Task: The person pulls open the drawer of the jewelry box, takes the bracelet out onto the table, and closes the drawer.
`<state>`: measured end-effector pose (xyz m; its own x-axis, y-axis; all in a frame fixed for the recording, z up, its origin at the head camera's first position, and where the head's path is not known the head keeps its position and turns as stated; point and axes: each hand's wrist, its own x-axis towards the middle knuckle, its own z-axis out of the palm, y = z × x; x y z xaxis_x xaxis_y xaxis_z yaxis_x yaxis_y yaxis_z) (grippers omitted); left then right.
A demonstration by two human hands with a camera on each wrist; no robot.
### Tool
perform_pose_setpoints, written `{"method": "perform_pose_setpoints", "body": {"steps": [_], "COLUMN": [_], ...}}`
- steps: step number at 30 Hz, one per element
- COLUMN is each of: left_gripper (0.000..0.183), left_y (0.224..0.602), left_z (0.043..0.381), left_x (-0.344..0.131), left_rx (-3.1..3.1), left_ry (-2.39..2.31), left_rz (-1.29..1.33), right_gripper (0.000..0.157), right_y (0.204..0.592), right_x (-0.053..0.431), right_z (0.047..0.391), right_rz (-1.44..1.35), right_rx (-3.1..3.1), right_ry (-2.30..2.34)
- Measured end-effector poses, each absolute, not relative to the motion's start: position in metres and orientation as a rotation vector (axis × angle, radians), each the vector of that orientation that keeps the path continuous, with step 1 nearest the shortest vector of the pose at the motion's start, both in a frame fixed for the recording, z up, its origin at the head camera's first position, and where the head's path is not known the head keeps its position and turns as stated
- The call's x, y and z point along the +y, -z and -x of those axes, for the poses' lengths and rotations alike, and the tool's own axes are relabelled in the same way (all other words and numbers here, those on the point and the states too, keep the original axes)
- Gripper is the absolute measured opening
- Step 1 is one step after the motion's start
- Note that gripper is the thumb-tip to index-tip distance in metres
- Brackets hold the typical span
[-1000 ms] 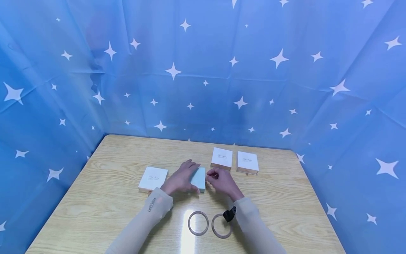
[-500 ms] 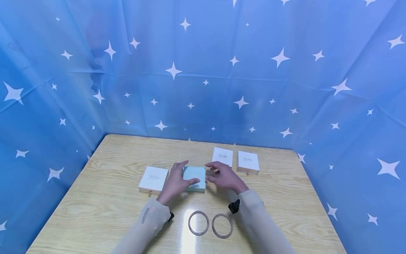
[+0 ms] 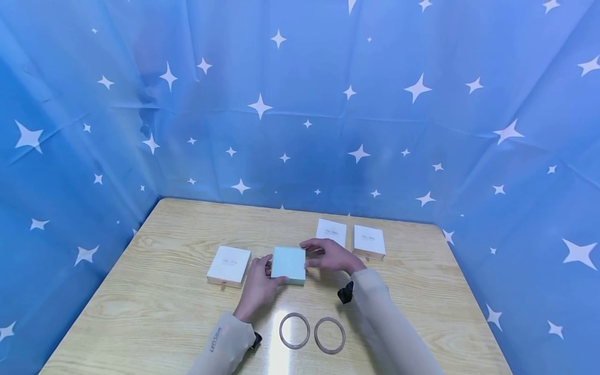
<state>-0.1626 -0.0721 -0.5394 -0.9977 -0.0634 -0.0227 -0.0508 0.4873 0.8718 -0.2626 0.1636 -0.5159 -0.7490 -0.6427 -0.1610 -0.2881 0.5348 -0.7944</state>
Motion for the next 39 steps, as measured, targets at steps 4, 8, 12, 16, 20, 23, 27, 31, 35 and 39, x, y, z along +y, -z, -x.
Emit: {"method": "perform_pose_setpoints", "body": {"steps": [4,8,12,16,20,23,27,31,35,39], "left_gripper": [0.071,0.07,0.07,0.068,0.069,0.069,0.068,0.066,0.062,0.059], "left_y": [0.544,0.546,0.545,0.543,0.542,0.541,0.539,0.536,0.534,0.529], "left_z": [0.162,0.162,0.162,0.164,0.166,0.169,0.173,0.177,0.182,0.19], "left_x": [-0.07,-0.069,-0.069,-0.07,-0.073,-0.075,-0.076,-0.08,-0.085,-0.089], "left_rx": [-2.647,-2.635,-2.632,-2.642,-2.686,-2.727,-2.739,-2.736,-2.797,-2.887], "left_ry": [1.627,1.624,1.611,1.585,1.544,1.523,1.612,1.698,1.672,1.579], "left_rz": [-0.106,-0.113,-0.116,-0.11,-0.12,-0.124,-0.166,-0.186,-0.143,-0.032], "right_gripper": [0.052,0.05,0.049,0.048,0.049,0.049,0.049,0.048,0.049,0.048], "right_y": [0.519,0.523,0.526,0.526,0.526,0.527,0.528,0.531,0.535,0.538], "right_x": [0.162,0.16,0.159,0.159,0.158,0.158,0.158,0.158,0.158,0.158], "right_z": [0.266,0.268,0.268,0.266,0.264,0.261,0.257,0.253,0.248,0.241], "right_rz": [0.758,0.738,0.708,0.677,0.651,0.621,0.6,0.587,0.579,0.572], "right_rx": [2.314,2.294,2.317,2.339,2.332,2.34,2.358,2.368,2.394,2.427], "right_ry": [1.091,1.121,1.122,1.117,1.132,1.141,1.16,1.189,1.225,1.265]}}
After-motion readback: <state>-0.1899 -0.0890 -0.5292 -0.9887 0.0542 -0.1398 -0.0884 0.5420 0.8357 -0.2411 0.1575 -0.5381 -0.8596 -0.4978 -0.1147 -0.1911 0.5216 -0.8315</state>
